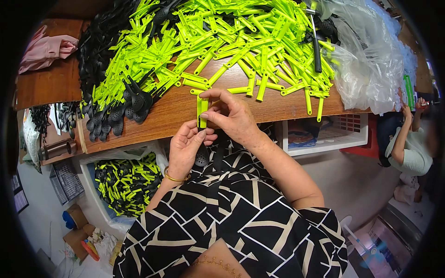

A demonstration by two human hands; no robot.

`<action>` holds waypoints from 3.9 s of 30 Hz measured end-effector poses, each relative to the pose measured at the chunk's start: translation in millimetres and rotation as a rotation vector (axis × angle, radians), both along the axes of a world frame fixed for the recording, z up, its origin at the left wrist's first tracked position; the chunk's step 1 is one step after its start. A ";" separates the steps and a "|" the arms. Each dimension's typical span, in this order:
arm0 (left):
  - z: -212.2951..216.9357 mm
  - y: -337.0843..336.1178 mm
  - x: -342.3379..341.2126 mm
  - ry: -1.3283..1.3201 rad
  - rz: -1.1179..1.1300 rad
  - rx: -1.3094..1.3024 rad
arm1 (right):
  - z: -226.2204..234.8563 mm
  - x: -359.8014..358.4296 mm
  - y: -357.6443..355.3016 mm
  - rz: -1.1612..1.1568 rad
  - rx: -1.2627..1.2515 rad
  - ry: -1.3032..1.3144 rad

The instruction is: The person assembles kitchen utensils by inserting black plastic heads into neon green plastic handles. They pick up a handle and a head, align them, and press them together to form a complete utensil. The process is repeated continuously with items from piles on the table.

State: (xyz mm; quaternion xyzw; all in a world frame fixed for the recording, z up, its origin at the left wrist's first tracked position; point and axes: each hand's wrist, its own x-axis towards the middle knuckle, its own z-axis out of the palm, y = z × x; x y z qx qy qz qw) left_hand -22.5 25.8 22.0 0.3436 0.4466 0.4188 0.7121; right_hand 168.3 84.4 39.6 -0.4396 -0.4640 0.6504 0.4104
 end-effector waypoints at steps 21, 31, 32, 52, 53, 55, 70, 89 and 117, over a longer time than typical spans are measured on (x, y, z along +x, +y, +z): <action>4.5 -6.5 -12.5 0.088 0.053 -0.026 | -1.3 -14.1 -5.7 0.013 0.301 -0.240; 7.4 -5.2 -4.1 0.058 0.090 -0.026 | -0.6 -11.6 -2.3 0.018 0.347 -0.240; 5.8 -4.9 -5.8 0.069 0.053 -0.028 | -0.9 -11.5 -3.3 0.010 0.360 -0.246; 2.0 -10.6 -11.0 0.098 -0.003 0.012 | 5.0 -9.8 -7.1 0.010 0.417 -0.297; 2.9 -11.7 -12.4 0.163 0.001 0.051 | 5.3 -10.4 -7.9 -0.001 0.483 -0.337; 6.8 -13.0 -14.1 0.284 0.007 0.135 | 7.2 -10.2 -6.4 -0.025 0.621 -0.425; -3.8 -37.5 -33.5 0.717 0.023 0.443 | -9.5 -11.8 -11.0 0.362 -0.025 -0.097; -35.0 -101.1 -154.7 0.704 0.162 0.134 | 16.6 -23.8 19.2 0.253 0.770 -0.489; -232.5 -254.4 -280.2 1.237 0.565 -0.377 | 7.5 -2.0 30.9 0.056 0.943 -0.875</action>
